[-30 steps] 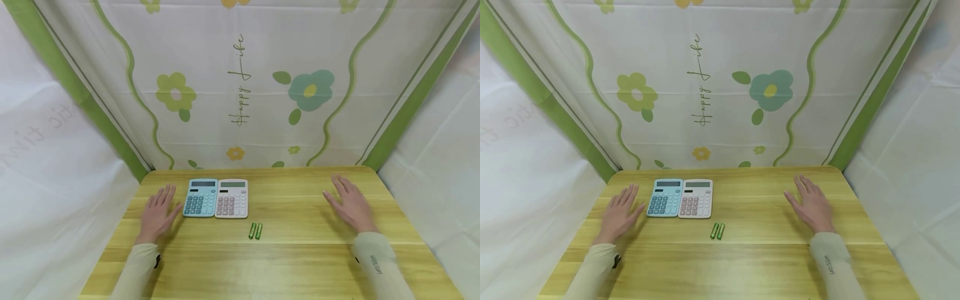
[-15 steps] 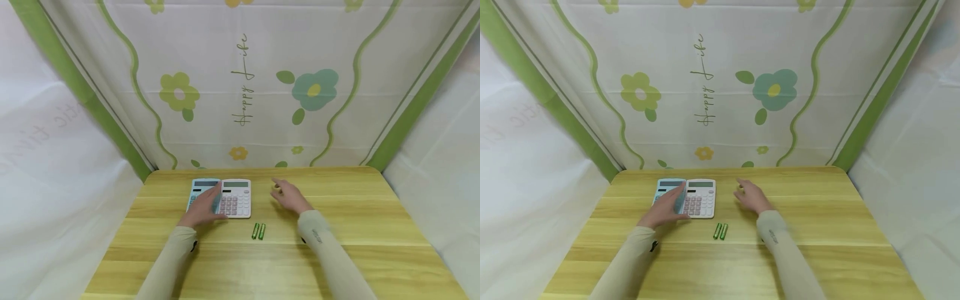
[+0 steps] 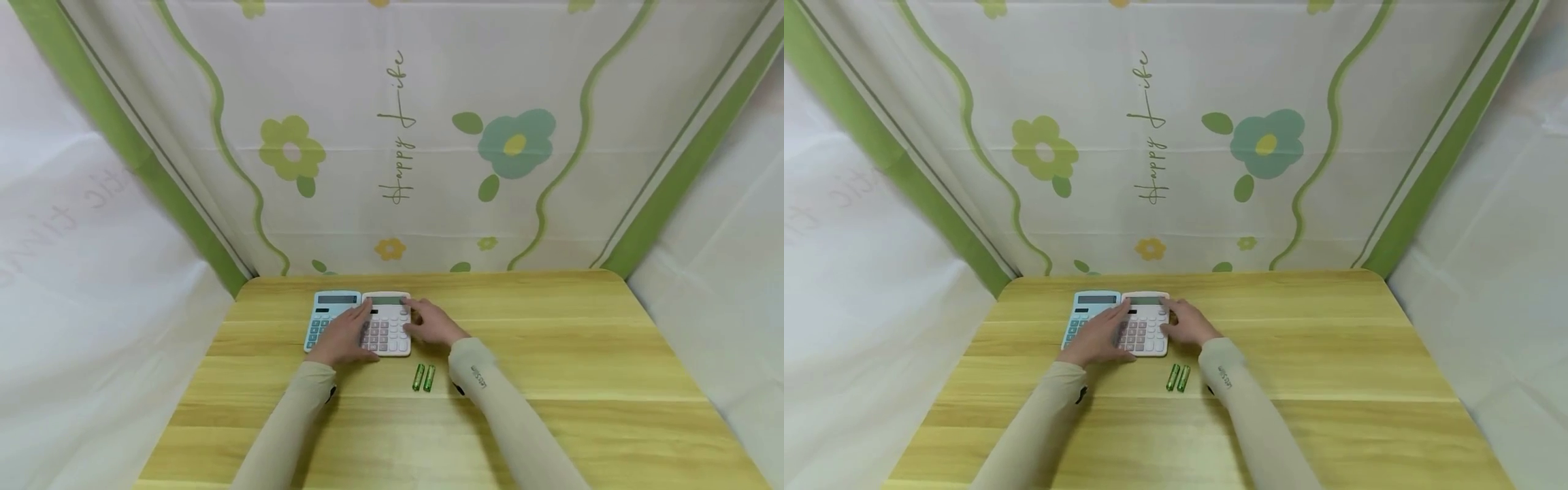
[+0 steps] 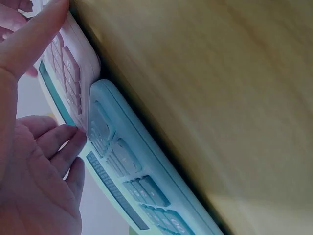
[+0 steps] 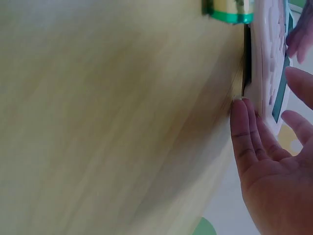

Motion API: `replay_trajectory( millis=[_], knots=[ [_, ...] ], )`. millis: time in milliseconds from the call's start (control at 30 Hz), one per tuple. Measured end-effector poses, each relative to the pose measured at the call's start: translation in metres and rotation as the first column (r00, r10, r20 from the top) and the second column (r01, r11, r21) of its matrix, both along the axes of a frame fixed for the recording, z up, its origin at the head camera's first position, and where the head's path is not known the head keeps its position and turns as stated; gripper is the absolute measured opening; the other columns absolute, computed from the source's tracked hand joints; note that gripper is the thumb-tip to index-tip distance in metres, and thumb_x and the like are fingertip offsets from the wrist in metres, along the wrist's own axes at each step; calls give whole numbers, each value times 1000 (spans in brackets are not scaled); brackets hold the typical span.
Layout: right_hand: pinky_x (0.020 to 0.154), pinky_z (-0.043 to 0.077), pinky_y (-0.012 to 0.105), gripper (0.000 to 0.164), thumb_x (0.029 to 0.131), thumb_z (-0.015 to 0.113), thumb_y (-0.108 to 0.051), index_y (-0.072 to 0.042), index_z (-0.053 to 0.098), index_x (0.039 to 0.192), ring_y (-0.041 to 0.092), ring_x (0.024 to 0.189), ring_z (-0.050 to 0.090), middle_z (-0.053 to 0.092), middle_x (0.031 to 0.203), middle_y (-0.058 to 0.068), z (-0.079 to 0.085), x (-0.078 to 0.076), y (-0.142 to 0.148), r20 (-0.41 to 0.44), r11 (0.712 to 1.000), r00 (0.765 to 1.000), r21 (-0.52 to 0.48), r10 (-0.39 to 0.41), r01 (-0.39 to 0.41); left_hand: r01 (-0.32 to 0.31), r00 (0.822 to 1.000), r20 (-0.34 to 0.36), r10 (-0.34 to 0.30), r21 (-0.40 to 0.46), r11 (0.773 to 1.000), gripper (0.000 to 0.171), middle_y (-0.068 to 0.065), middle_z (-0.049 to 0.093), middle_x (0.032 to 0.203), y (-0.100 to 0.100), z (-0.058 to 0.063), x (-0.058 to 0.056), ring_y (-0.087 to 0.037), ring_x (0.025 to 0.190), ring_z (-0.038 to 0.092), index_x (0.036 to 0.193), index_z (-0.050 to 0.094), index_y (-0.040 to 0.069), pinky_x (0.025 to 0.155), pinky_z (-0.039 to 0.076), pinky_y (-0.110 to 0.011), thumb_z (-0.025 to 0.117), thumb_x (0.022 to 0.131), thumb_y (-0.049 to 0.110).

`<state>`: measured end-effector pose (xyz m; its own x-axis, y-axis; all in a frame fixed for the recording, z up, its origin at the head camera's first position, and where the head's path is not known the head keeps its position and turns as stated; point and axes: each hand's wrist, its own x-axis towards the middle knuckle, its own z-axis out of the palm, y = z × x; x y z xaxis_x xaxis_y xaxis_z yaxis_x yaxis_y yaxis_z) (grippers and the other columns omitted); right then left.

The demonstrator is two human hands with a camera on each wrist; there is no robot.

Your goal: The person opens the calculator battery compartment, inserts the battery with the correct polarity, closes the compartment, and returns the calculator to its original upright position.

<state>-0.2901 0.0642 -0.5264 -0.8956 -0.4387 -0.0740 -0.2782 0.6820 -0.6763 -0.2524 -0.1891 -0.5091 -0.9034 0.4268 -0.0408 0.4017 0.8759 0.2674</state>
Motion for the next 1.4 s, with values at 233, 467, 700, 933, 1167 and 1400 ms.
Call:
replay_trajectory(
  millis=[233,467,700,933,1167,1400],
  knots=[
    [87,54,38,57,102,67,-25,-21,48,157,19,96,58,60,125,11,-2,1,3,20,1000,1000,7,-9,9,-27,999,27,27,19,999,122,-11,22,172,3,-4,0,-36,154,33,166,21,7,126,30,-51,91,75,50],
    [79,54,32,55,102,66,-25,-20,50,155,17,93,59,63,134,7,-1,1,16,35,999,999,6,-35,35,-31,998,60,28,48,998,119,-9,20,173,17,-2,-1,-35,156,29,166,21,7,127,28,-50,90,77,48],
    [76,53,31,54,102,66,-23,-18,52,154,17,91,59,63,135,9,-2,1,42,41,998,997,-21,-64,65,-6,998,65,1,80,997,118,-10,22,172,42,0,-3,-33,156,30,165,22,6,127,29,-47,90,78,47],
    [69,53,30,49,104,63,-21,-15,55,151,18,84,60,64,137,13,2,6,73,52,996,995,-30,-84,85,37,993,113,-44,67,997,119,-3,17,174,62,-6,-9,-27,158,25,167,16,13,128,27,-42,87,80,50],
    [69,52,31,47,104,62,-20,-14,56,150,21,89,60,59,147,18,4,12,101,59,993,991,-22,-118,120,123,982,131,-135,92,988,116,-3,15,174,82,-8,-10,-26,158,26,167,15,12,127,29,-43,87,82,45],
    [76,53,31,47,105,62,-24,-16,56,151,24,102,61,55,150,20,2,16,121,52,991,989,3,-136,136,157,978,123,-167,81,984,114,0,14,174,96,-11,-11,-24,158,27,168,15,15,127,30,-41,85,83,46]
  ],
)
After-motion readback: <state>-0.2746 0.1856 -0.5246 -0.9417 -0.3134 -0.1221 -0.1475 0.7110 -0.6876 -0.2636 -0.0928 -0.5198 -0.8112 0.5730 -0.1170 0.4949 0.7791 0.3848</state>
